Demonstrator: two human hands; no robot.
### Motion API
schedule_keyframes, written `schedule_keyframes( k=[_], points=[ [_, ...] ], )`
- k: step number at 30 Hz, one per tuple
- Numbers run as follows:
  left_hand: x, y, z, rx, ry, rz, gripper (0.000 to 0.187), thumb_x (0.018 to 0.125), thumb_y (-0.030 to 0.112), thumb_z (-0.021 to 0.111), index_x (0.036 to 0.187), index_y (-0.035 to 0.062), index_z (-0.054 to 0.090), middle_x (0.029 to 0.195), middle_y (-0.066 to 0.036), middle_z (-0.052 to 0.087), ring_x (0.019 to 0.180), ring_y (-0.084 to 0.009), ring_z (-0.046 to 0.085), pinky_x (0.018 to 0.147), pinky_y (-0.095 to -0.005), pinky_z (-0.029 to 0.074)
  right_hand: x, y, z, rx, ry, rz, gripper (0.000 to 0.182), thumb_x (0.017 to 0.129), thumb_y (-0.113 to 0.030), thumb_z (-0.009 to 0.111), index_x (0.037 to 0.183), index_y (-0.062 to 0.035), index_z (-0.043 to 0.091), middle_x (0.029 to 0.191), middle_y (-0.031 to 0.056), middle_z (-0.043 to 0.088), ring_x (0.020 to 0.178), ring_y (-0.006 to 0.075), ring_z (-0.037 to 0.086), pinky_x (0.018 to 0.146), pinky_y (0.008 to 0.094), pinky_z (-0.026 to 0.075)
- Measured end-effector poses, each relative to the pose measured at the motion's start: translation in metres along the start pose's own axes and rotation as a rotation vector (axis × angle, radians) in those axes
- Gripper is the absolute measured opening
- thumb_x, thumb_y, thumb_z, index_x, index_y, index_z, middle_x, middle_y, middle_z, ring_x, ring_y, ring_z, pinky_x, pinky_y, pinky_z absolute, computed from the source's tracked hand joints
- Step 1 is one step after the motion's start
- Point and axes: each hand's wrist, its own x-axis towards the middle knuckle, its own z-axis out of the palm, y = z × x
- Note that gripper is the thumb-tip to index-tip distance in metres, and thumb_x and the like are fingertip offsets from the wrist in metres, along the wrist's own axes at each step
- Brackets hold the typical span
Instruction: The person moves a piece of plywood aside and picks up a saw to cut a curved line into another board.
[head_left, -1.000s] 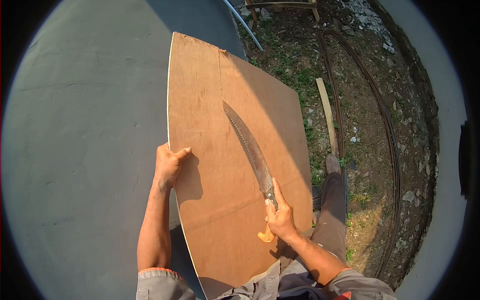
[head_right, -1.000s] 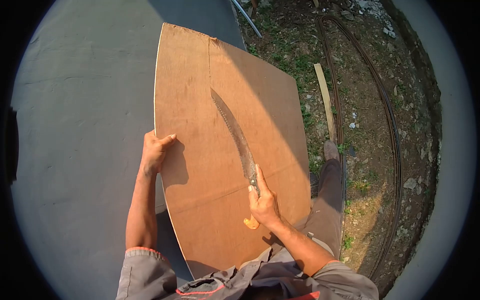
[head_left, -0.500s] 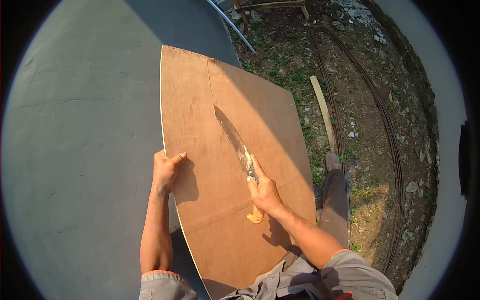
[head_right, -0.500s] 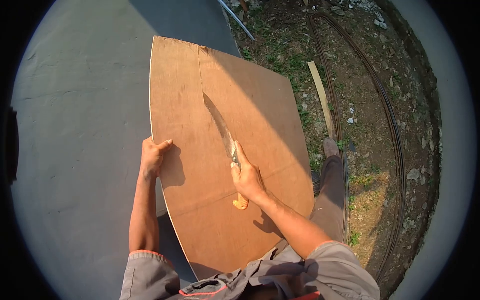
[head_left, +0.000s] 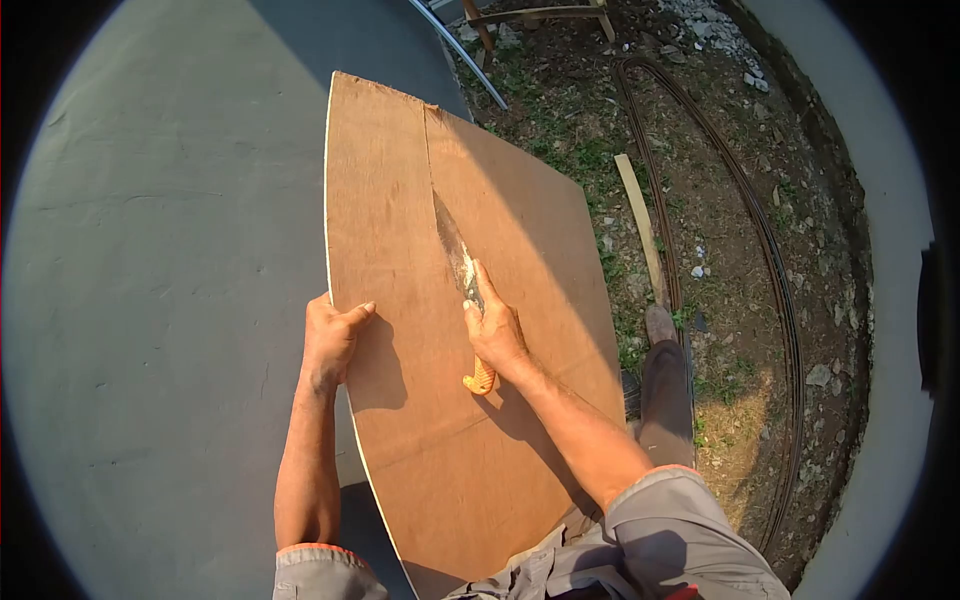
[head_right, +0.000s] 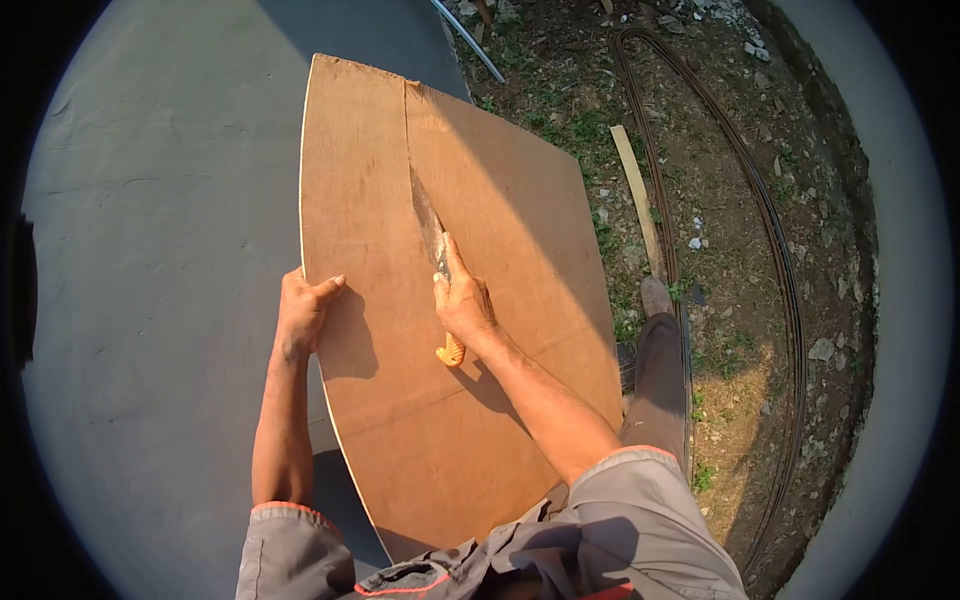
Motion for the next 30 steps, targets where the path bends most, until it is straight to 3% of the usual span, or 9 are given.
schedule_keyframes(
  k=[1,3,6,9,12,18,20,23,30],
  points=[
    [0.001,0.0,0.001,0.007,-0.01,-0.009,0.028,0.09,0.001,0.067,0.116,-0.0097,0.065,0.096,-0.014,0.071,0.077,-0.0196,0.068,0.068,-0.0378,0.058,-0.01,0.007,0.0,0.006,0.004,0.014,0.069,0.099,-0.009,0.056,0.161,-0.0047,0.028,0.081,0.0234,0.068,0.07,0.0313,0.071,0.064,0.0414,0.053],
    [0.001,-0.001,-0.005,0.009,0.012,-0.056,0.028,0.091,0.001,0.067,0.117,-0.0078,0.066,0.096,-0.012,0.071,0.075,-0.019,0.068,0.066,-0.0358,0.058,-0.051,0.027,-0.002,0.065,0.006,-0.039,0.07,0.098,-0.005,0.055,0.163,-0.0071,0.028,0.081,0.0098,0.067,0.056,0.0129,0.054,0.055,0.0324,0.048],
    [0.005,-0.011,-0.008,0.066,0.023,0.006,0.028,0.091,0.001,0.067,0.117,-0.0078,0.066,0.095,-0.012,0.071,0.074,-0.019,0.068,0.065,-0.0358,0.058,-0.121,0.061,-0.011,0.097,0.126,-0.268,0.068,0.099,-0.009,0.055,0.161,-0.004,0.028,0.086,0.0241,0.07,0.072,0.0321,0.072,0.066,0.041,0.054],
    [0.001,-0.003,-0.004,-0.019,0.01,-0.023,0.028,0.09,0.001,0.067,0.116,-0.0101,0.064,0.097,-0.015,0.07,0.076,-0.0197,0.067,0.067,-0.0378,0.058,-0.101,0.06,-0.014,0.096,0.107,-0.223,0.069,0.098,-0.006,0.055,0.162,-0.0058,0.028,0.092,0.0183,0.068,0.056,0.0146,0.056,0.057,0.0312,0.05],
    [0.001,-0.002,-0.004,0.007,-0.002,-0.036,0.028,0.09,0.001,0.067,0.115,-0.01,0.064,0.095,-0.014,0.07,0.076,-0.0199,0.067,0.066,-0.0379,0.058,-0.006,0.015,0.002,-0.02,0.005,-0.073,0.071,0.098,-0.005,0.056,0.162,-0.0055,0.027,0.085,0.0165,0.067,0.056,0.0167,0.056,0.057,0.0334,0.05],
    [0.003,-0.007,-0.008,0.009,0.019,-0.038,0.028,0.089,0.0,0.068,0.115,-0.0099,0.064,0.095,-0.014,0.07,0.076,-0.0204,0.068,0.067,-0.0382,0.058,-0.13,0.084,-0.009,0.057,0.209,-0.364,0.071,0.098,-0.006,0.057,0.163,-0.0085,0.028,0.069,0.0068,0.062,0.055,0.0146,0.053,0.055,0.0335,0.047],
    [0.001,-0.014,-0.008,-0.007,0.01,-0.064,0.027,0.089,0.0,0.068,0.115,-0.0097,0.065,0.095,-0.014,0.07,0.076,-0.0204,0.068,0.067,-0.0383,0.058,-0.147,0.046,-0.029,0.064,0.002,0.01,0.068,0.1,-0.007,0.056,0.163,-0.0095,0.03,0.085,0.0078,0.067,0.058,0.0115,0.054,0.057,0.0302,0.049],
    [0.009,-0.007,-0.007,0.024,0.045,-0.034,0.026,0.089,0.0,0.068,0.113,-0.0091,0.066,0.095,-0.014,0.071,0.077,-0.0207,0.068,0.067,-0.0383,0.058,-0.13,0.069,-0.024,0.077,0.072,-0.147,0.066,0.101,-0.009,0.057,0.162,-0.0092,0.033,0.097,0.0088,0.068,0.061,0.009,0.054,0.058,0.0277,0.049],
    [0.012,-0.013,-0.008,0.0,0.046,-0.038,0.027,0.088,-0.001,0.069,0.113,-0.0087,0.066,0.093,-0.013,0.07,0.075,-0.0206,0.068,0.065,-0.0385,0.057,-0.127,0.074,-0.037,0.105,0.104,-0.163,0.064,0.101,-0.014,0.061,0.159,-0.0063,0.037,0.097,0.0058,0.067,0.06,0.0079,0.056,0.056,0.0278,0.05]
  ],
)
